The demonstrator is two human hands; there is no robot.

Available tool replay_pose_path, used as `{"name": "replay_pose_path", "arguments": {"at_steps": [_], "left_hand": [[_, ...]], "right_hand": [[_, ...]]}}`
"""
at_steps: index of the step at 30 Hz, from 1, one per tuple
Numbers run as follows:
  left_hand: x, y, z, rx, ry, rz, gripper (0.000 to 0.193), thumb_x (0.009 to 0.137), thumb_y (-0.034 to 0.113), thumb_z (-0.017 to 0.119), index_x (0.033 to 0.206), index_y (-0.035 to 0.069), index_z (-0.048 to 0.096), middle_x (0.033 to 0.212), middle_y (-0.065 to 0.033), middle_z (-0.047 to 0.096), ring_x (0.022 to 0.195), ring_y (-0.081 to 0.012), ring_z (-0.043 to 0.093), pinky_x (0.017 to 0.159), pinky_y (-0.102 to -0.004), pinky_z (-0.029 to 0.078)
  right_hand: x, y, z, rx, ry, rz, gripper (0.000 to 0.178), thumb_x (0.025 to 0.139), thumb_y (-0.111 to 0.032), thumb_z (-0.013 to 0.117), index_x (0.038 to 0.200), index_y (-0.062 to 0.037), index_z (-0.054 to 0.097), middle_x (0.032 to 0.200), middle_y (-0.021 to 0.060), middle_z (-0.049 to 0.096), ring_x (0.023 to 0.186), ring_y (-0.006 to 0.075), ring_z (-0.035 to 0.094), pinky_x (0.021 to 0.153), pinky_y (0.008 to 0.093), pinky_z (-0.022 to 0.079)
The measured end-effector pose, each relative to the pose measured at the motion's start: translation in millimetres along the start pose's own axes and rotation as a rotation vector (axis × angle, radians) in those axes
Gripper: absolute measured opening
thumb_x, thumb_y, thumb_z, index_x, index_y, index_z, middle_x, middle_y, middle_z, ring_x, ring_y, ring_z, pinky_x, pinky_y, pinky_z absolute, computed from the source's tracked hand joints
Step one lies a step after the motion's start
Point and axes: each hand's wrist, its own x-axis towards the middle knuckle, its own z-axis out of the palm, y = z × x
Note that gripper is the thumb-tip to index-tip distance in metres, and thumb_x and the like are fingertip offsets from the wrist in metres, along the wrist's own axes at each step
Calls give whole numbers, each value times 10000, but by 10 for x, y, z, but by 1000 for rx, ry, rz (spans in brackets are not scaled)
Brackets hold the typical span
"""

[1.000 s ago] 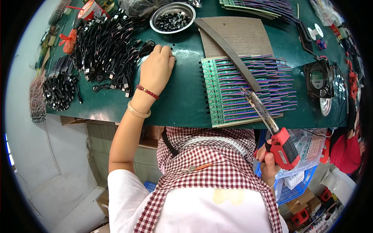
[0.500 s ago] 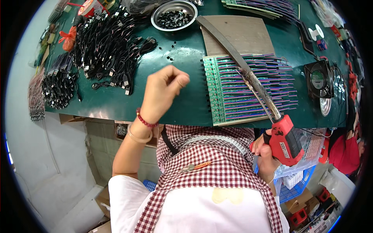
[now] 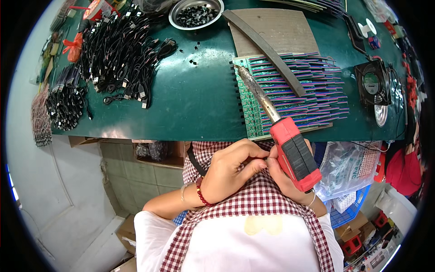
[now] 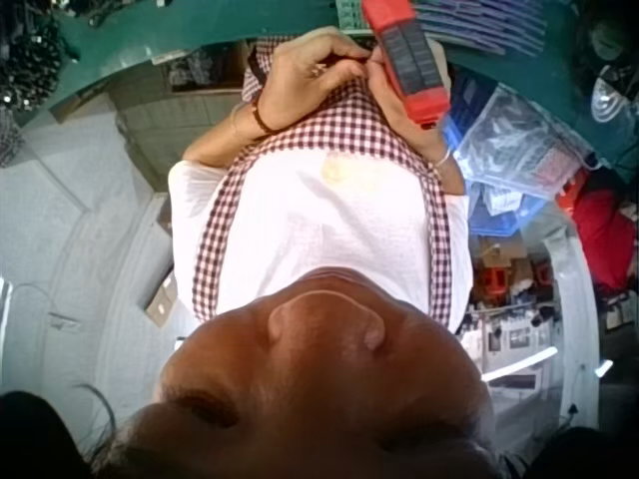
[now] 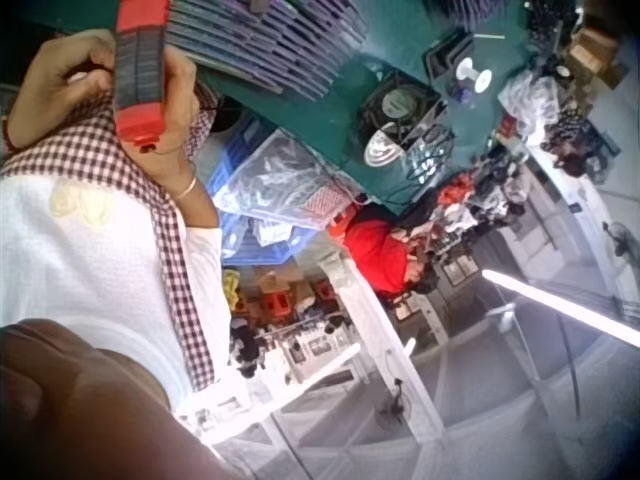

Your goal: The person attaches USB cables to circuit board strips by placing the wires by hand and soldering them with a soldering iron.

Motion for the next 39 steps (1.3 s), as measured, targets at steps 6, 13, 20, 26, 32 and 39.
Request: {"name": "replay_pose_path", "arguments": {"at_steps": [6,13,20,26,32,39], "left_hand": [[71,124,-135,288,-123,52,91,786,5,641,852,-26,586,837,-152,618,697,-246,646,606,-321,511],[320,-245,-388,-213,-183,-587,98,877,62,575,824,-8,532,665,-20,582,552,-20,493,461,-175,378],[465,-359,-455,-196,-224,-677,122,892,79,570,811,-3,530,657,-28,580,502,-34,482,429,-182,371],[535,-394,-505,-229,-282,-685,129,853,96,609,775,10,552,653,-22,582,523,-49,516,454,-191,414],[564,-420,-519,-215,-326,-727,129,868,75,608,782,12,536,655,-13,571,508,-37,501,449,-171,387],[554,-406,-500,-234,-303,-727,138,861,78,614,762,23,534,643,-1,564,499,-32,493,445,-167,384]], "right_hand": [[3,-35,-14,113,-82,79,467,764,-36,711,1162,13,473,931,101,653,811,171,658,734,286,516],[-413,252,-164,276,-61,314,298,815,-101,680,1066,-10,547,862,60,636,756,139,612,690,280,490],[-1003,348,-409,331,77,495,196,827,-210,678,912,-44,617,786,46,612,671,179,576,623,310,447],[-1097,405,-459,231,7,467,230,788,-290,700,748,-75,626,723,44,600,639,193,569,576,310,434],[-1124,416,-404,183,22,460,252,780,-322,696,717,-93,614,693,37,586,626,201,562,550,318,418],[-1165,456,-401,122,9,443,248,782,-323,698,721,-97,617,698,35,590,619,197,568,542,319,421]]}}
